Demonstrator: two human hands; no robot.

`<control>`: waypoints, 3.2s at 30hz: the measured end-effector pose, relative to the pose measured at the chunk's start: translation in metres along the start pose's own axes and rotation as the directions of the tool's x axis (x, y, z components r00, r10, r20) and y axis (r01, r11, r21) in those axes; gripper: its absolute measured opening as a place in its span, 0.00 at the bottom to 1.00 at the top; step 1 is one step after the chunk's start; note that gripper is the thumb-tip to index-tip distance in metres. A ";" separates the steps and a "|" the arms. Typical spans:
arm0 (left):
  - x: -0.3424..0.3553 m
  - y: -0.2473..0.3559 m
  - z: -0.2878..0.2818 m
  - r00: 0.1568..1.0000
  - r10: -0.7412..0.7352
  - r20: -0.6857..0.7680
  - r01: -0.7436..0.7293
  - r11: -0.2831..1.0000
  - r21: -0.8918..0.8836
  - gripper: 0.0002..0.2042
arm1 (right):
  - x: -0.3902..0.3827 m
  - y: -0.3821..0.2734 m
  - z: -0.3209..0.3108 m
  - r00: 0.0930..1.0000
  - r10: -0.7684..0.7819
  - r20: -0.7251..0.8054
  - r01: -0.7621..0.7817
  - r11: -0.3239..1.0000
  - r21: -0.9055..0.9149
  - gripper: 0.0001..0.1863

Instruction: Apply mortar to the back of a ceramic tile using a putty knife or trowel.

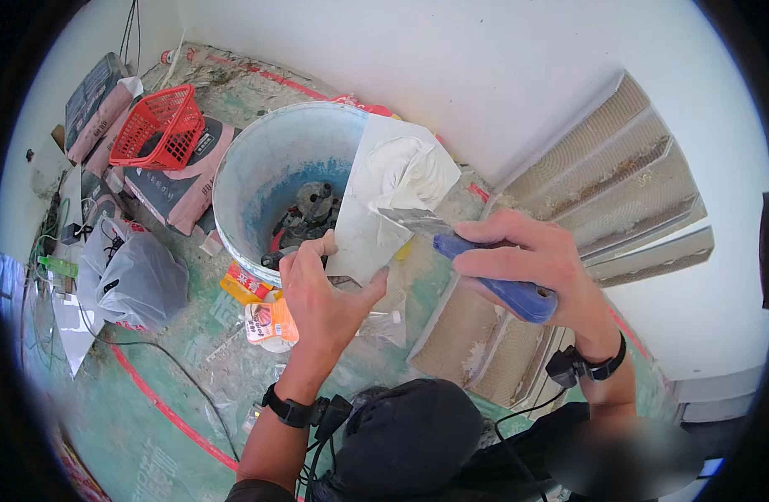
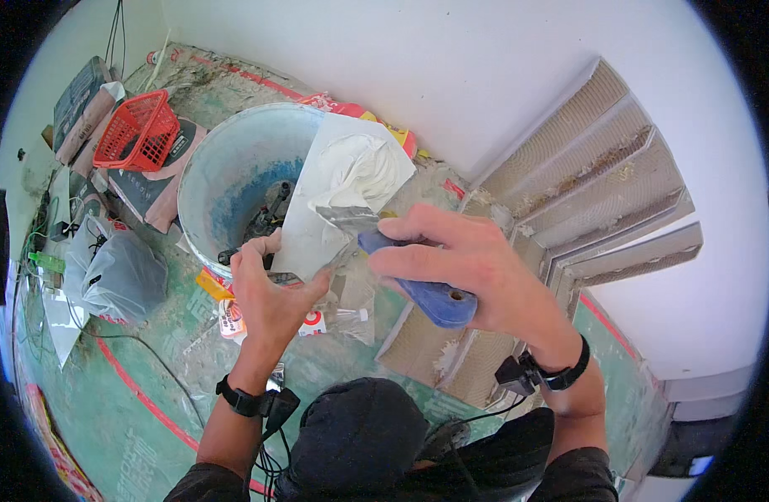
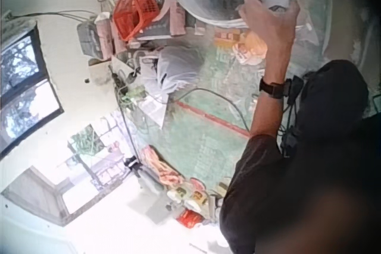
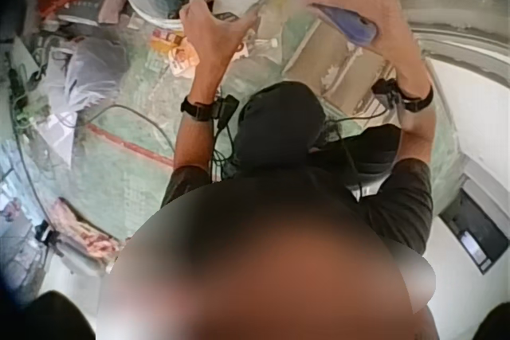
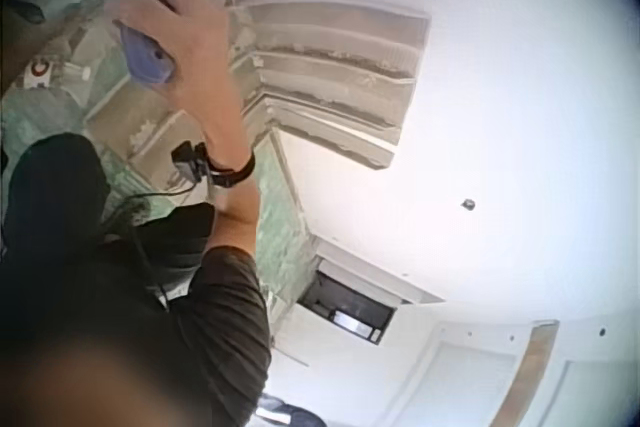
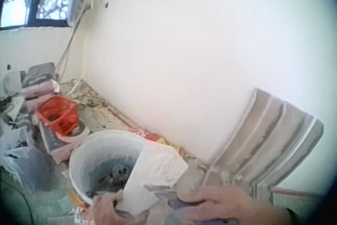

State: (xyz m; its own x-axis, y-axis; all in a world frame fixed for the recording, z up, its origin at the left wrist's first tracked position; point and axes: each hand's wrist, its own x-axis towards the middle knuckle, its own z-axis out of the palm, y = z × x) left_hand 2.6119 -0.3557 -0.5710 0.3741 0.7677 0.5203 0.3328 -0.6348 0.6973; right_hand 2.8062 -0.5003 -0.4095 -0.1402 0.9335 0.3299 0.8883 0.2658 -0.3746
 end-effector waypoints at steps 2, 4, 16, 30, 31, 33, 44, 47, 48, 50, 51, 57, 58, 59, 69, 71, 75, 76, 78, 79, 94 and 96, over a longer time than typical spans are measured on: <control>-0.001 -0.001 -0.003 0.998 -0.023 0.063 0.020 0.999 0.038 0.34 | 0.001 -0.003 -0.013 0.997 0.009 0.071 -0.012 0.999 0.042 0.27; 0.000 -0.002 -0.004 0.997 -0.032 0.066 0.030 0.999 0.024 0.34 | 0.002 -0.003 -0.020 0.990 0.005 0.138 -0.017 0.996 0.086 0.29; 0.002 0.004 -0.005 0.997 -0.012 0.074 0.010 1.000 0.015 0.33 | 0.006 0.011 0.029 0.994 -0.032 0.107 0.040 0.996 -0.078 0.27; 0.000 0.002 -0.001 1.000 -0.009 0.028 0.009 1.000 0.013 0.31 | 0.007 0.064 0.048 0.572 0.644 -0.509 -0.260 0.731 0.631 0.06; 0.000 0.001 -0.001 1.000 -0.006 0.029 0.006 1.000 0.017 0.31 | 0.006 0.054 0.054 0.581 0.601 -0.548 -0.259 0.776 0.575 0.05; -0.001 0.000 0.003 0.999 0.028 0.027 -0.028 0.999 0.015 0.32 | 0.004 0.035 0.063 0.584 0.602 -0.545 -0.227 0.766 0.602 0.05; 0.001 0.002 0.002 0.999 -0.032 0.043 0.031 0.999 0.034 0.33 | 0.013 0.062 0.035 0.586 0.644 -0.491 -0.268 0.727 0.632 0.04; 0.000 0.004 0.005 0.999 -0.021 0.046 0.020 1.000 0.024 0.33 | 0.004 0.051 0.048 0.677 0.553 -0.486 -0.174 0.762 0.624 0.04; 0.001 0.004 0.000 0.999 -0.011 0.052 0.010 1.000 0.026 0.32 | 0.011 0.046 0.057 0.717 0.481 -0.504 -0.111 0.793 0.599 0.05; 0.000 0.003 -0.005 0.998 -0.025 0.063 0.024 0.999 0.030 0.33 | 0.033 0.058 0.071 0.678 0.508 -0.532 -0.056 0.757 0.651 0.04; 0.000 0.004 -0.006 0.997 -0.049 0.053 0.047 0.998 0.034 0.33 | 0.041 0.070 0.068 0.675 0.528 -0.515 -0.106 0.761 0.640 0.04; -0.001 0.008 0.006 0.994 -0.060 0.091 0.056 0.997 0.045 0.33 | 0.010 0.072 0.042 0.650 0.513 -0.560 -0.181 0.821 0.542 0.04; -0.001 0.007 0.003 0.994 -0.055 0.090 0.051 0.997 0.053 0.33 | 0.008 0.064 0.045 0.718 0.422 -0.554 -0.141 0.867 0.478 0.05; 0.000 0.006 0.000 0.997 -0.031 0.071 0.025 0.996 0.086 0.33 | 0.008 0.060 0.047 0.776 0.327 -0.539 -0.094 0.906 0.414 0.07; 0.013 0.022 -0.006 0.983 -0.095 0.159 0.079 0.991 0.106 0.32 | 0.034 0.088 0.014 0.795 0.563 -0.225 -0.233 0.626 0.745 0.12; 0.020 0.030 -0.015 0.962 -0.149 0.231 0.116 0.982 0.150 0.35 | 0.033 0.088 0.001 0.882 0.399 -0.252 -0.257 0.854 0.453 0.18; 0.038 0.040 -0.018 0.899 -0.181 0.400 0.070 0.959 0.276 0.38 | 0.041 0.108 -0.040 0.958 0.268 -0.107 -0.223 0.924 0.310 0.18; 0.041 0.040 -0.021 0.904 -0.184 0.386 0.067 0.952 0.298 0.38 | 0.048 0.113 -0.050 0.968 0.243 0.061 -0.249 0.959 0.137 0.17; 0.046 0.034 -0.020 0.890 -0.076 0.450 -0.092 0.935 0.342 0.37 | 0.055 0.112 -0.057 0.947 0.230 0.224 -0.225 0.973 -0.045 0.15; 0.051 0.043 -0.018 0.827 -0.145 0.543 -0.084 0.923 0.374 0.35 | 0.056 0.109 -0.054 0.937 0.264 0.229 -0.225 0.957 -0.185 0.12; 0.009 0.035 -0.005 0.951 -0.144 0.273 0.084 0.972 0.219 0.37 | 0.003 0.096 -0.044 0.924 0.318 0.211 -0.244 0.917 -0.314 0.12; 0.005 0.033 -0.001 0.977 -0.045 0.207 0.000 0.977 0.212 0.36 | 0.004 0.085 -0.036 0.960 0.247 0.129 -0.211 0.946 -0.247 0.13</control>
State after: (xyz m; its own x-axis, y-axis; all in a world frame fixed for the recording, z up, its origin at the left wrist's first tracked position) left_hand 2.6242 -0.3725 -0.5451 0.5296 0.7607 0.3753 0.5084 -0.6389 0.5773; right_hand 2.8968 -0.4828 -0.4093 0.0287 0.9933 0.1122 0.9776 -0.0045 -0.2103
